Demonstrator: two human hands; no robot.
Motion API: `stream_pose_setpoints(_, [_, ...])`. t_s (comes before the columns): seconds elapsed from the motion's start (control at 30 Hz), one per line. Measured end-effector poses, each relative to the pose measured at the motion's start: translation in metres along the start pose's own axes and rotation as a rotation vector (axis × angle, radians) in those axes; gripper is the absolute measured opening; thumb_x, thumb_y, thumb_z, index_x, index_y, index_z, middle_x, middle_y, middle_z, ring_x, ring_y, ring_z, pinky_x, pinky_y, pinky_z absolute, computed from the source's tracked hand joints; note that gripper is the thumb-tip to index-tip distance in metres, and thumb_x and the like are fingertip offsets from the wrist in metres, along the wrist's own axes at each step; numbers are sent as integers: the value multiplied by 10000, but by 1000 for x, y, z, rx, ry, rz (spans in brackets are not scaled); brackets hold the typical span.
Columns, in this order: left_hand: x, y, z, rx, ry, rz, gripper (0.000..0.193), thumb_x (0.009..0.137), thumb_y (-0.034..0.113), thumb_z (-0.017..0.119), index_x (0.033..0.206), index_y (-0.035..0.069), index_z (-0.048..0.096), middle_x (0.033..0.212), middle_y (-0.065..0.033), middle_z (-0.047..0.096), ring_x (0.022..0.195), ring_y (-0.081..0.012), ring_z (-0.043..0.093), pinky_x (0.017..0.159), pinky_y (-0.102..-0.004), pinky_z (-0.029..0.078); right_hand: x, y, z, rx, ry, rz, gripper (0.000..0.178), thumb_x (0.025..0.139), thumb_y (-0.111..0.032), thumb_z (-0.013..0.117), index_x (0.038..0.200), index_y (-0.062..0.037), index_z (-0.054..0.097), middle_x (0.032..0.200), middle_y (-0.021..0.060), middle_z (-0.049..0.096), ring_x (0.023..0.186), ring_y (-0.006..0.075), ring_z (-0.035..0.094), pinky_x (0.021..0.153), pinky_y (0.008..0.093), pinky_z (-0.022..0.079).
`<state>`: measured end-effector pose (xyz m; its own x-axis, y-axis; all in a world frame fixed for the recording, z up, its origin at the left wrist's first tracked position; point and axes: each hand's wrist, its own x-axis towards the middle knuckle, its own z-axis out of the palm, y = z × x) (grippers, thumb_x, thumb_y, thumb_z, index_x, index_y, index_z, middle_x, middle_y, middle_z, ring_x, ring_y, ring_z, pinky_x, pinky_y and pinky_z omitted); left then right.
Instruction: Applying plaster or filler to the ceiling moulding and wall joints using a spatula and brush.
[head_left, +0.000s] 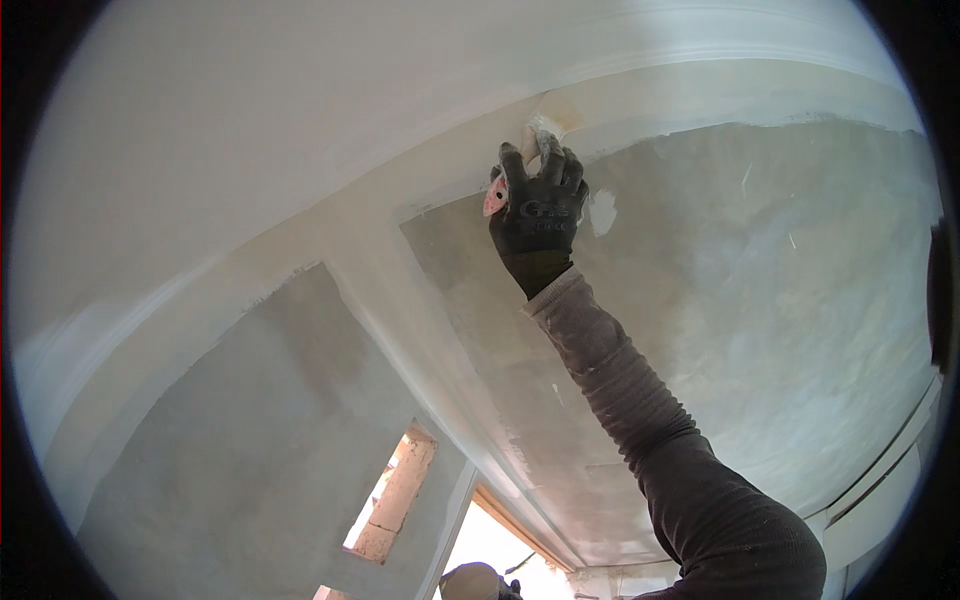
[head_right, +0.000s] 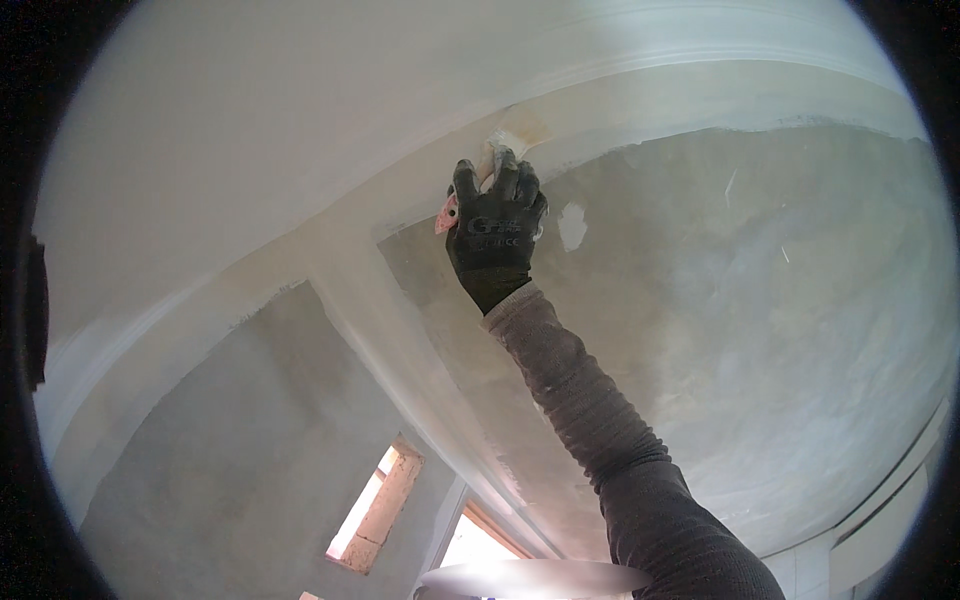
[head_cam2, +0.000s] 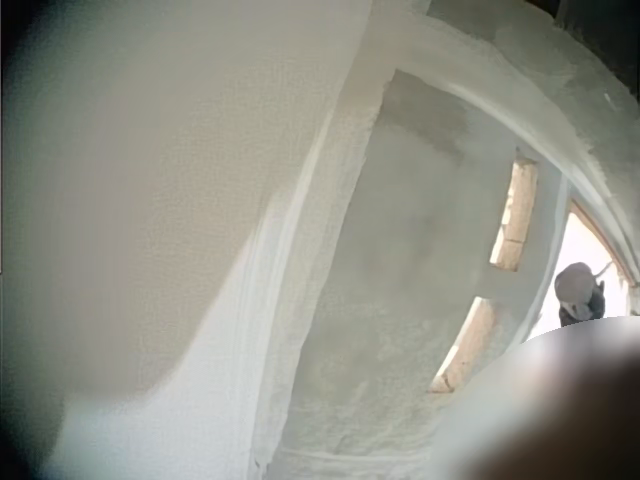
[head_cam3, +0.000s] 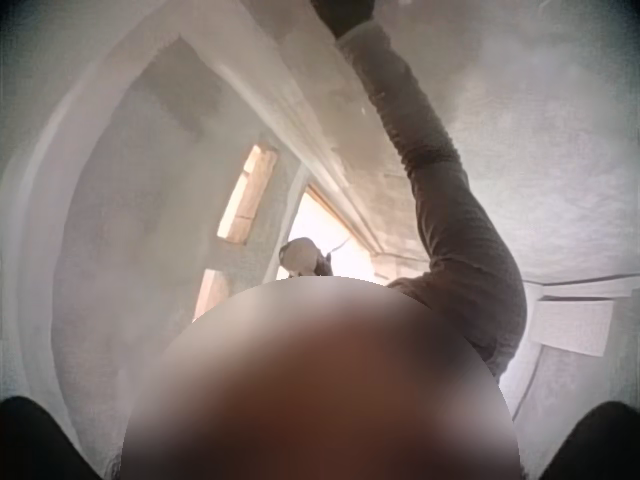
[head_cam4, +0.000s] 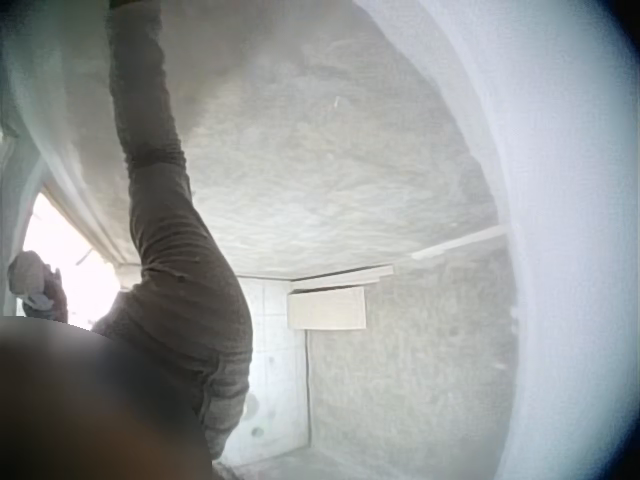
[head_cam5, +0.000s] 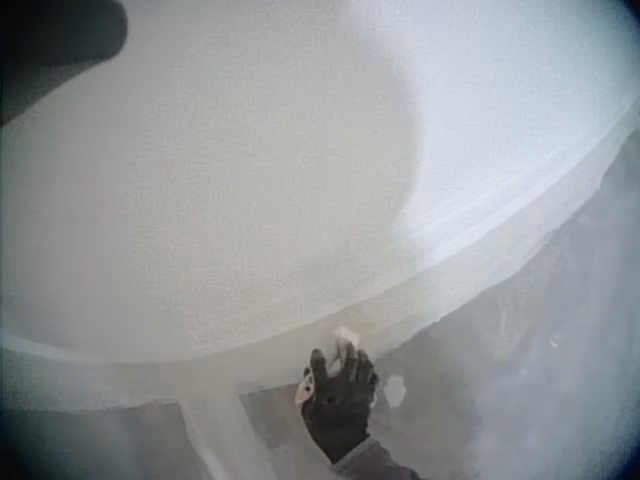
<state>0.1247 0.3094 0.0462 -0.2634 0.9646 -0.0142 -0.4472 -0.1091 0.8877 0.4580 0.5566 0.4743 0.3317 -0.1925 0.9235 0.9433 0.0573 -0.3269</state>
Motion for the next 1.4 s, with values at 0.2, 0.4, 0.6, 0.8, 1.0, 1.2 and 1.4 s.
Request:
stream_pose_setpoints(0.2, [-2,7,7,-538,127,-267,414,962,200,596,1340,58,506,1114,-161,642,954,-292,678,880,-497,629,0,-1,1,9,-37,24,479,791,-185,711,1261,-183,616,1410,210,458,1270,443,445,952,580,412])
stream_pose_setpoints(0.4, [4,4,7,-506,161,-276,459,945,433,564,1263,104,601,1088,-124,677,957,-290,689,953,-527,571,0,-11,3,40,-37,16,437,818,-200,701,1247,-182,619,1406,214,462,1262,440,450,949,575,413])
stream_pose_setpoints(0.6, [-8,19,25,-689,223,-367,467,939,444,569,1246,94,606,1068,-138,683,958,-296,695,973,-531,563,-4,-11,14,48,-41,2,397,841,-232,690,1230,-178,633,1395,217,472,1260,445,452,943,578,416])
stream_pose_setpoints(0.8, [-6,19,23,-644,227,-340,516,939,473,560,1249,61,592,1060,-149,682,931,-294,702,966,-518,574,-11,-18,25,43,-45,-10,407,832,-227,691,1231,-177,635,1395,223,485,1252,444,463,950,577,416])
stream_pose_setpoints(1.0, [-5,13,18,-399,209,-231,555,932,499,556,1272,61,578,1077,-152,682,962,-308,702,983,-531,560,-12,-26,29,98,-50,-32,415,825,-221,689,1232,-171,630,1396,224,481,1250,449,463,945,576,422])
stream_pose_setpoints(1.2, [-9,25,22,-726,202,-399,592,933,514,550,1313,60,552,1128,-162,677,990,-321,699,996,-540,550,-16,-31,31,101,-71,-30,402,827,-227,689,1220,-168,635,1384,228,493,1243,447,472,945,571,425])
stream_pose_setpoints(1.4, [-11,24,18,-608,203,-285,578,945,500,538,1309,51,547,1137,-161,671,1033,-312,688,1004,-531,550,-18,-44,35,109,-103,-29,376,840,-217,682,1213,-194,643,1406,211,474,1254,421,461,938,552,433])
